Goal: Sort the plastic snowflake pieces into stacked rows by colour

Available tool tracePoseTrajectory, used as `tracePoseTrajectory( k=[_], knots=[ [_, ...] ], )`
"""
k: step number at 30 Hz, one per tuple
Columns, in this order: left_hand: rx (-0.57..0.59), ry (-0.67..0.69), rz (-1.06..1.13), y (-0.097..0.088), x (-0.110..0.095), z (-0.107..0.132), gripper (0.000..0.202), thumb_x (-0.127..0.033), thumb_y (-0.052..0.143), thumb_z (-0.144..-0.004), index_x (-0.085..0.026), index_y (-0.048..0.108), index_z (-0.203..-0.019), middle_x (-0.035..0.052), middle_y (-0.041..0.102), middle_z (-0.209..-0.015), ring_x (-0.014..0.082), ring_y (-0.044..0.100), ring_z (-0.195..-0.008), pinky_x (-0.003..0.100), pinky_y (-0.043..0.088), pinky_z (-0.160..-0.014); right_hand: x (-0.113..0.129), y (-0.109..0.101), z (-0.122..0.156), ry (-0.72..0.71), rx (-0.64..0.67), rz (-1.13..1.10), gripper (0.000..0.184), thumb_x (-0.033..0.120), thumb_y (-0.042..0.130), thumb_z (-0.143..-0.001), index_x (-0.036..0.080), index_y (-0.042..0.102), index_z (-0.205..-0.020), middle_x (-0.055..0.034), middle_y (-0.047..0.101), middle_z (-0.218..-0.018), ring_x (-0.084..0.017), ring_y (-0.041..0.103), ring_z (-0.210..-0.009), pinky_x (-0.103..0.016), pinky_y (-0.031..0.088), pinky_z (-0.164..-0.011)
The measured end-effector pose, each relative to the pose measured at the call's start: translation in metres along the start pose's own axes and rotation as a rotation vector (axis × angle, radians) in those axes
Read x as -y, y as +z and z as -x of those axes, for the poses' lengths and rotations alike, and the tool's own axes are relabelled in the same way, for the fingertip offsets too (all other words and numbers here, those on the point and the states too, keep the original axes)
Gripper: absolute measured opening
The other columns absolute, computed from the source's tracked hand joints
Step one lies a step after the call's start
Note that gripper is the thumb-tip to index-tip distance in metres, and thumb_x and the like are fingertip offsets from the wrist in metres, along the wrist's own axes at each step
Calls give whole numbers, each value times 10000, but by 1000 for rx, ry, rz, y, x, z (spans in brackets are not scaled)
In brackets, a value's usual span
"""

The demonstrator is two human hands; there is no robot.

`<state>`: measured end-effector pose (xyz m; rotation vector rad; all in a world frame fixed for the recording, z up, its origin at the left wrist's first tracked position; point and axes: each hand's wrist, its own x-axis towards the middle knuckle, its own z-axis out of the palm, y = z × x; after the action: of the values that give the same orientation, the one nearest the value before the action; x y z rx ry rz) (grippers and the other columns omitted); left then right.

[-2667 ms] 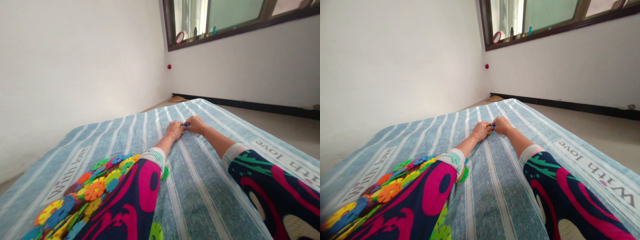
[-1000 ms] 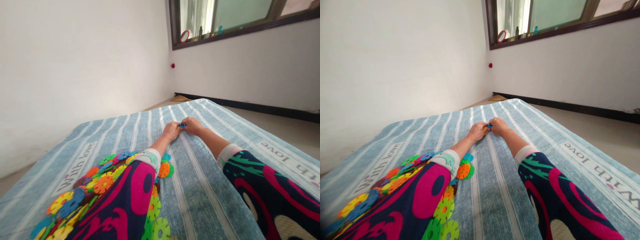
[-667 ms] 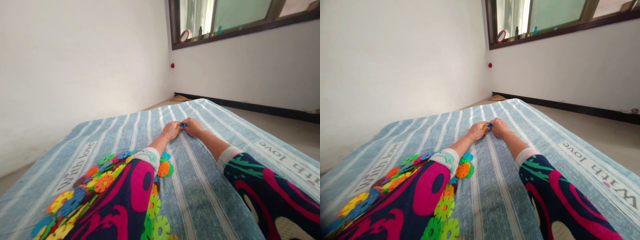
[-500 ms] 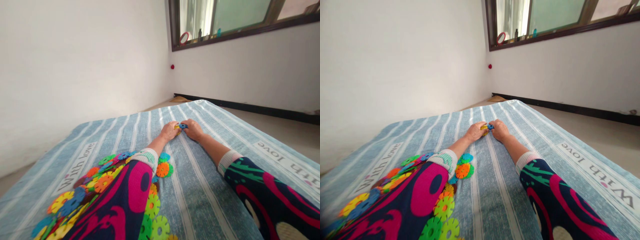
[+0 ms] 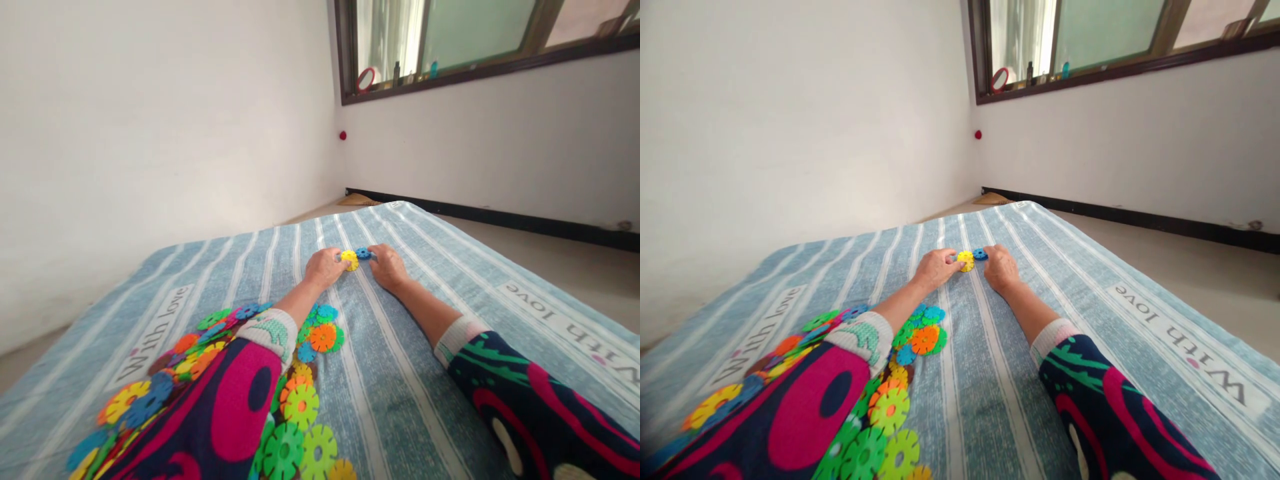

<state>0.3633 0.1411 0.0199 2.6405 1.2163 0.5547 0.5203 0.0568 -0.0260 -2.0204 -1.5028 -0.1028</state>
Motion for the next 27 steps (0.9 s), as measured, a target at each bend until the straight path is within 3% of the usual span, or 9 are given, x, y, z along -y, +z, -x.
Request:
tracePoseTrajectory(
  k=[7, 18, 23, 27],
  knots=[
    [-8, -57, -21, 8, -16, 2, 250, -331, 627, -756, -203, 710, -954, 61, 739, -884, 207, 664, -853, 267, 460, -694, 3, -1, 9, -9, 7, 30, 365, 115, 483, -819, 147, 623, -1154, -131, 614, -1110, -246, 552, -1069, -340, 419, -930],
    [-11, -99, -28, 7, -17, 10, 266, -335, 576, -780, -204, 709, -970, 78, 744, -936, 213, 669, -887, 268, 476, -705, 10, -7, 14, -23, 45, 85, 317, 121, 451, -855, 169, 653, -1095, -119, 622, -1075, -240, 551, -1047, -327, 409, -910],
    [-9, -118, -34, -7, -15, 29, 293, -326, 569, -780, -223, 701, -1020, 74, 747, -947, 223, 671, -907, 274, 478, -718, 14, -11, 26, -25, 51, 102, 273, 137, 451, -867, 174, 664, -1033, -107, 620, -1069, -234, 546, -1041, -316, 404, -887],
    [-6, -106, -48, -34, -9, 57, 282, -309, 563, -775, -226, 707, -1003, 67, 751, -933, 217, 673, -908, 265, 474, -740, 21, -19, 48, -54, 69, 98, 225, 146, 449, -884, 174, 672, -896, -96, 630, -1019, -217, 558, -1000, -293, 400, -869]
  ],
)
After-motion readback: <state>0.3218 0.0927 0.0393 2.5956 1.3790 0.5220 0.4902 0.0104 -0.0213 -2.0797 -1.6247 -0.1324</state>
